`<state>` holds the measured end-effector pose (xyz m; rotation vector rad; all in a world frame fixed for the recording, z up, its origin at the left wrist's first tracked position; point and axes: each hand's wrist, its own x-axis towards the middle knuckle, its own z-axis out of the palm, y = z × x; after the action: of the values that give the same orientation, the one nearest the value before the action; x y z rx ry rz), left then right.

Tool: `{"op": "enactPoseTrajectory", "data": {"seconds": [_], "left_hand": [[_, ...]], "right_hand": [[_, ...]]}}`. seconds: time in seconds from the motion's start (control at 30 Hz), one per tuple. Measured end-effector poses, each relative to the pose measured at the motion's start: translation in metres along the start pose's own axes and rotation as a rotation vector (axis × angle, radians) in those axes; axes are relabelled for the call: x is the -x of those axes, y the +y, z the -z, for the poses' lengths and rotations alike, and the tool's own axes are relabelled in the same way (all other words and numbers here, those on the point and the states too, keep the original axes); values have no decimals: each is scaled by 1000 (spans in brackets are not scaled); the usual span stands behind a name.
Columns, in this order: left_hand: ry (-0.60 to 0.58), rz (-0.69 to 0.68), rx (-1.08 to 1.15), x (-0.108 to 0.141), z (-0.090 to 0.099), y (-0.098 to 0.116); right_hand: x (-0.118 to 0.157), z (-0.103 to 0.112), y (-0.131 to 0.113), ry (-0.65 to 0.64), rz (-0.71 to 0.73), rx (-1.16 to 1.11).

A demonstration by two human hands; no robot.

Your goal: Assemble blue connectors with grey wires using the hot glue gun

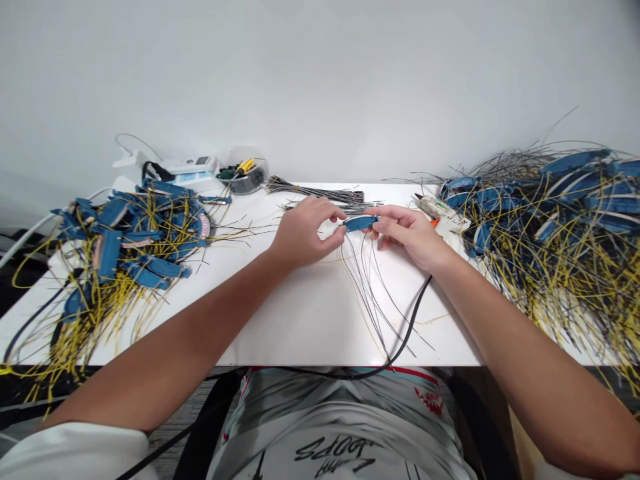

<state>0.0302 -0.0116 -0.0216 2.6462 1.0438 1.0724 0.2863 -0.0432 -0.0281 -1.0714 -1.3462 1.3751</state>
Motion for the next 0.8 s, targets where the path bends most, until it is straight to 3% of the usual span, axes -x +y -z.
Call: {"op": "enactPoseTrajectory", "data": {"seconds": [0.37, 0.8], "left_hand": [[8, -108, 68, 0, 0, 7], [45, 1, 22, -1, -1, -2]], "right_hand": [[2, -3, -1, -21, 3, -13], [1, -3, -2, 1, -2, 6]]}}
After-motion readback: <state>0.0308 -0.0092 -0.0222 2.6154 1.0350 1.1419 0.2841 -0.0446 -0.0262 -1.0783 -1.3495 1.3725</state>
